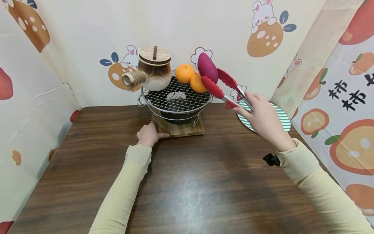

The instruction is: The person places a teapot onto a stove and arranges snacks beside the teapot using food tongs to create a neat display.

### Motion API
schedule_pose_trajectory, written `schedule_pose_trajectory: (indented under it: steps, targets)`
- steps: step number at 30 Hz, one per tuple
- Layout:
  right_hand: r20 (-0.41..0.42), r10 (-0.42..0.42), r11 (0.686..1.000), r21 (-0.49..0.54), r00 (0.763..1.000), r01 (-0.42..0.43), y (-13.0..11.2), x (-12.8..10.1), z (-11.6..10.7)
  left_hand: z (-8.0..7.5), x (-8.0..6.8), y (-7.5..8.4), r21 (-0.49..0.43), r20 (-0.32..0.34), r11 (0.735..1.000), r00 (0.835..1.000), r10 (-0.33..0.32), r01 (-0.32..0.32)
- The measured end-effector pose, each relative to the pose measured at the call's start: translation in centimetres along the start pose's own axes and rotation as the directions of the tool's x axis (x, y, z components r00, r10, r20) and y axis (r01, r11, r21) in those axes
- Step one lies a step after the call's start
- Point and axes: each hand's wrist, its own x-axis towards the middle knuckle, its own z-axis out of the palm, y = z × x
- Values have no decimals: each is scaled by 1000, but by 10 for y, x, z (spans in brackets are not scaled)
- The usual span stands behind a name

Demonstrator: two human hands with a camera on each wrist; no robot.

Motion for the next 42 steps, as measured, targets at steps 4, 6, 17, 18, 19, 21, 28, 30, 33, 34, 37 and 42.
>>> schedule_pose_trajectory:
  steps: [4, 6, 17, 18, 19, 21, 28, 30, 33, 34, 37, 42]
  targets:
    - [16, -27, 1000, -7, 1000, 27, -7, -1, 2, 0, 0, 0, 2, -1, 1000, 1000, 2, -2]
    - [22, -39, 999, -10, 999, 39, -10, -1, 3, 0, 1, 0, 2, -2, 1000, 1000, 3, -3]
    - [56, -98, 995, -29, 994, 100, -24, -2, 12, -1, 0, 1, 3, -5, 1000, 1000, 8, -8]
    - [56, -107, 993, -38, 993, 109, -25, -1, 14, -1, 0, 1, 3, -5, 1000, 1000, 7, -7]
    - [56, -115, 992, -48, 992, 117, -26, -1, 15, -1, 0, 1, 3, -5, 1000, 1000, 7, -7]
    - [63, -123, 990, -58, 990, 127, -27, -1, 17, -1, -1, 1, 5, -4, 1000, 1000, 6, -6]
    - [95, -145, 986, -64, 985, 152, -29, -3, 22, -2, 0, 1, 7, -1, 1000, 1000, 2, -2]
    - [101, -150, 986, -64, 984, 157, -30, -2, 23, -2, 0, 1, 4, 2, 1000, 1000, 1, -1]
    - [112, -155, 984, -74, 982, 164, -30, -2, 24, -2, 1, 1, -1, 8, 1000, 1000, -1, 1]
    - [118, -155, 983, -78, 981, 165, -31, -2, 25, -2, 0, 1, -3, 9, 1000, 1000, -2, 2]
    - [134, -153, 982, -90, 979, 166, -32, -2, 26, -2, 0, 1, -6, 11, 1000, 1000, -1, 1]
    - [145, -158, 980, -95, 977, 172, -32, -1, 28, -1, 0, 1, -6, 10, 1000, 1000, 1, -1]
